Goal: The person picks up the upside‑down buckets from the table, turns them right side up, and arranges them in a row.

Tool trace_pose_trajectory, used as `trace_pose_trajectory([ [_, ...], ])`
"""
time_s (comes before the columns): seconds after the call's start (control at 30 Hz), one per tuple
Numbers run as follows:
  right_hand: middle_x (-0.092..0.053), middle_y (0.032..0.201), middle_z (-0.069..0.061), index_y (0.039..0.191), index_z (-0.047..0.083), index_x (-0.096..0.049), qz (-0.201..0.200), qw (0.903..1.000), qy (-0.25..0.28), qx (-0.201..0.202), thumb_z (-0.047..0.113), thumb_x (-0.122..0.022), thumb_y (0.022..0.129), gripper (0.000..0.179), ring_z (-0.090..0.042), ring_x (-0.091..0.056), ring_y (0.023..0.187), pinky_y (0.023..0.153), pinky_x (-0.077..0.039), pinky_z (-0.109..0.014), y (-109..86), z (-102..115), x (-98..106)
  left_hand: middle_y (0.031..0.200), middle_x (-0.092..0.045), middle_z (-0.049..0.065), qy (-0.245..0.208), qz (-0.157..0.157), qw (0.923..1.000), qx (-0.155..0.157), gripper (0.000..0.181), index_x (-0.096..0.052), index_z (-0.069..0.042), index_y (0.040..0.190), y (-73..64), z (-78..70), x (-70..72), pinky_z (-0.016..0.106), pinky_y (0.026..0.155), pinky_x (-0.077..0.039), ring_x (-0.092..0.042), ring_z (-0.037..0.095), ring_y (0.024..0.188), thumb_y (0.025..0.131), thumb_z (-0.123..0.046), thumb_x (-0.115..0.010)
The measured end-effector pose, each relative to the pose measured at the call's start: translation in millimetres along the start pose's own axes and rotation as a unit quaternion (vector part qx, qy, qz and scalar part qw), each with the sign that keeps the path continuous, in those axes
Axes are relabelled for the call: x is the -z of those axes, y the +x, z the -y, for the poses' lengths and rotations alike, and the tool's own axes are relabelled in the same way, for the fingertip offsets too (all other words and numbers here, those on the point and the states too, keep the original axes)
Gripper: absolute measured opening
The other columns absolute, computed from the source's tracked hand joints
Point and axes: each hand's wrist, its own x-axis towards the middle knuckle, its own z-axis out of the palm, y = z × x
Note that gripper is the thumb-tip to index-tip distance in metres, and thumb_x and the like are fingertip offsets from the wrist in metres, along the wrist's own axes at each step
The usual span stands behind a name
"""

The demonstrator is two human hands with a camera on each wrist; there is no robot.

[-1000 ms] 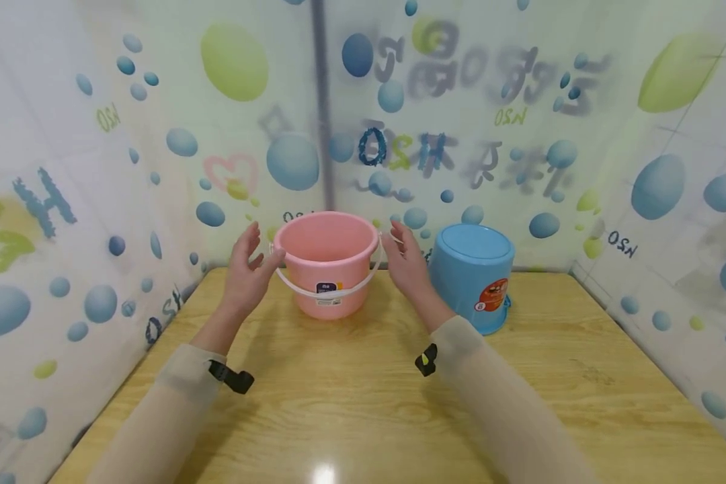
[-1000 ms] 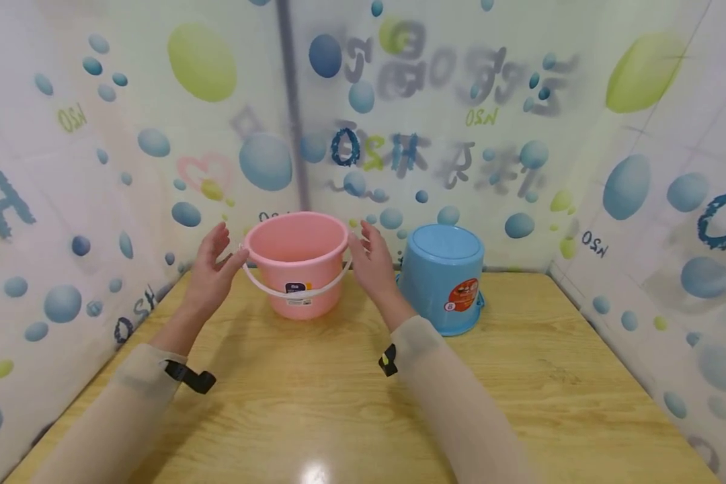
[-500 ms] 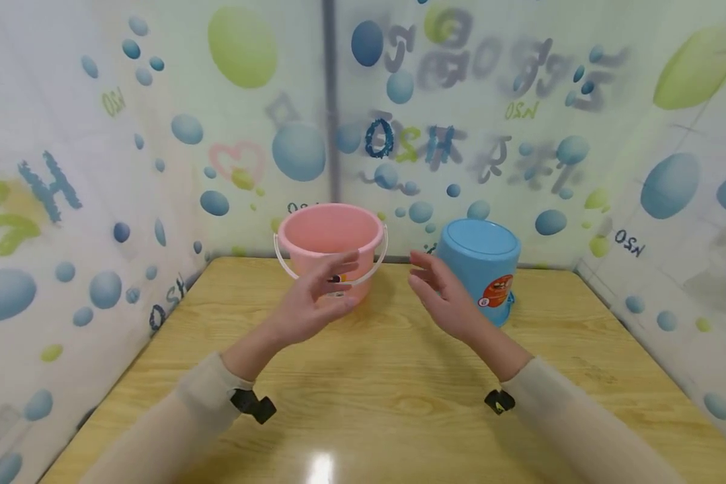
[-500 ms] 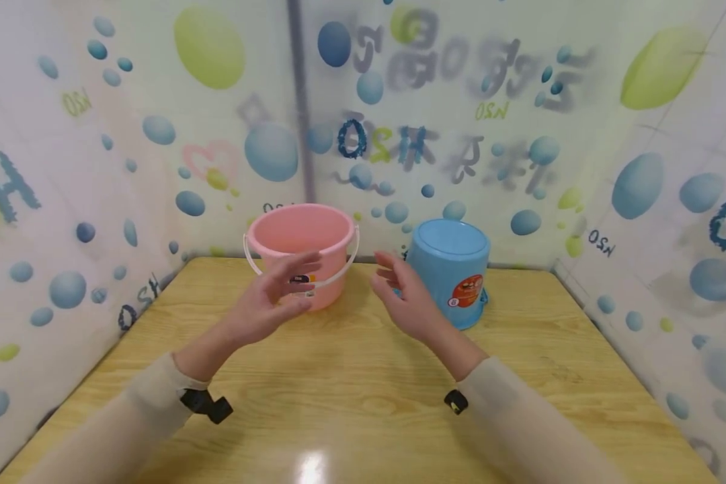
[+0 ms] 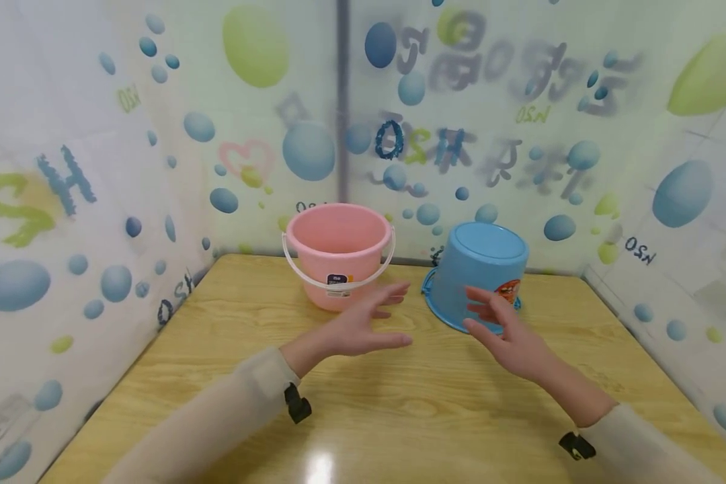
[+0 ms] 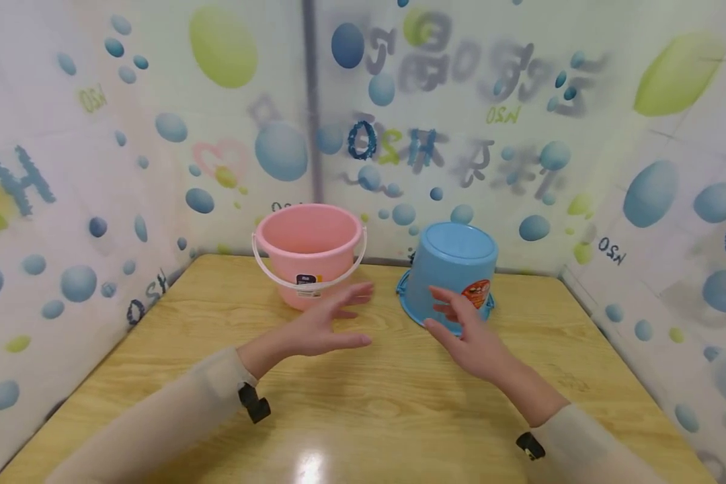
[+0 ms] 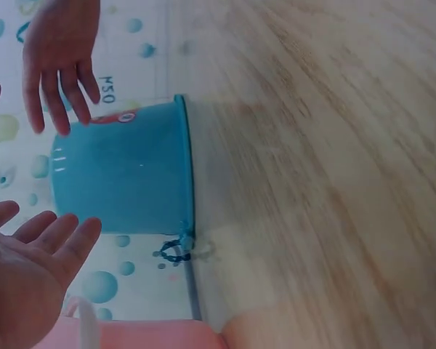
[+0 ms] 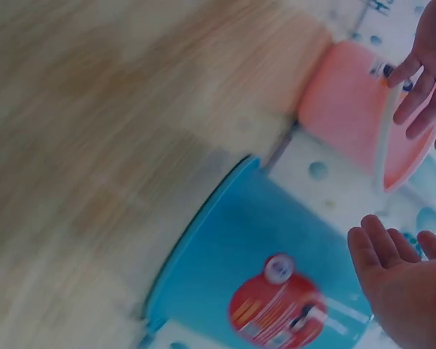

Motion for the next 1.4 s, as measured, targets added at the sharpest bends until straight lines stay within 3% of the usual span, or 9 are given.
trace_pose_trajectory([
  [0.17,-0.054,0.16,-0.024,0.162,-0.001,-0.043,-0.025,0.9989,-0.034,-0.021,0.014,-0.063,0.113,0.055,-0.03,-0.065,0.135,0.104,-0.046,-0.006,-19.1,-24.0,28.2,0.177,-0.038,0.009,0.013,0.007,0.9993,0.034,0.093,-0.029,-0.019,0.175,23.3,12.6,-8.6,0.047,0.128,-0.046,-0.042,0.029,0.163,0.1,-0.03,-0.083],
  [0.23,-0.053,0.159,-0.026,0.163,-0.001,-0.042,-0.031,0.998,-0.042,-0.038,0.014,-0.063,0.113,0.056,-0.031,-0.065,0.134,0.101,-0.046,-0.005,-23.6,-35.8,38.4,0.178,-0.037,0.011,0.014,0.011,0.9988,0.045,0.094,-0.028,-0.018,0.175,33.5,18.5,-12.4,0.048,0.128,-0.045,-0.041,0.031,0.163,0.1,-0.032,-0.083],
  [0.3,-0.05,0.16,-0.03,0.164,-0.003,-0.038,-0.029,0.9964,-0.049,-0.063,0.016,-0.063,0.113,0.06,-0.04,-0.064,0.135,0.099,-0.046,-0.005,-25.8,-48.5,47.3,0.178,-0.037,0.012,0.015,0.015,0.9985,0.051,0.095,-0.027,-0.017,0.175,43.7,24.4,-16.1,0.05,0.128,-0.045,-0.042,0.033,0.163,0.099,-0.033,-0.083],
  [0.43,-0.039,0.164,-0.04,0.169,-0.006,-0.024,-0.006,0.9898,-0.065,-0.127,0.027,-0.063,0.114,0.076,-0.06,-0.054,0.141,0.11,-0.06,-0.043,-27.2,-69.4,60.7,0.179,-0.035,0.012,0.023,0.024,0.9981,0.053,0.099,-0.027,-0.015,0.176,64.1,36.3,-23.8,0.055,0.128,-0.044,-0.043,0.037,0.162,0.098,-0.037,-0.085],
  [0.53,-0.033,0.165,-0.044,0.171,-0.008,-0.014,0.021,0.9851,-0.067,-0.157,0.031,-0.065,0.113,0.087,-0.066,-0.048,0.143,0.111,-0.048,-0.077,-25.6,-81.4,65.5,0.181,-0.031,0.013,0.034,0.031,0.9968,0.065,0.104,-0.024,-0.013,0.176,76.1,42.7,-27.5,0.058,0.129,-0.042,-0.042,0.038,0.162,0.097,-0.041,-0.085],
  [0.77,-0.02,0.167,-0.049,0.169,-0.013,-0.002,0.075,0.9772,-0.056,-0.19,0.031,-0.071,0.109,0.102,-0.073,-0.037,0.145,0.115,-0.038,-0.083,-14.3,-100.9,68.0,0.181,-0.031,0.008,0.045,0.028,0.9948,0.086,0.107,-0.022,-0.018,0.177,96.5,52.0,-31.3,0.054,0.133,-0.037,-0.039,0.039,0.164,0.096,-0.042,-0.086],
  [0.93,-0.011,0.17,-0.048,0.168,-0.015,0.001,0.11,0.9692,-0.07,-0.209,0.037,-0.078,0.104,0.114,-0.075,-0.032,0.146,0.116,-0.038,-0.083,-5.9,-108.3,67.0,0.183,-0.027,0.007,0.051,0.02,0.9892,0.136,0.113,-0.019,-0.02,0.178,104.4,57.3,-33.1,0.056,0.135,-0.033,-0.029,0.033,0.168,0.093,-0.045,-0.089],
  [1.17,-0.012,0.168,-0.051,0.166,-0.018,0.005,0.141,0.9599,-0.109,-0.216,0.045,-0.084,0.097,0.129,-0.075,-0.023,0.148,0.119,-0.033,-0.084,3.3,-122.7,66.3,0.183,-0.025,0.01,0.099,0.03,0.9822,0.157,0.122,-0.011,-0.016,0.179,118.2,72.4,-38.6,0.053,0.136,-0.03,-0.026,0.032,0.169,0.091,-0.052,-0.089],
  [1.4,-0.007,0.169,-0.052,0.166,-0.017,0.011,0.161,0.9508,-0.121,-0.236,0.049,-0.087,0.094,0.138,-0.074,-0.014,0.153,0.123,-0.023,-0.084,8.9,-125.7,67.5,0.183,-0.027,0.011,0.13,0.025,0.9717,0.196,0.13,-0.006,-0.018,0.179,128.6,77.5,-44.4,0.055,0.136,-0.029,-0.026,0.036,0.169,0.087,-0.054,-0.091],
])
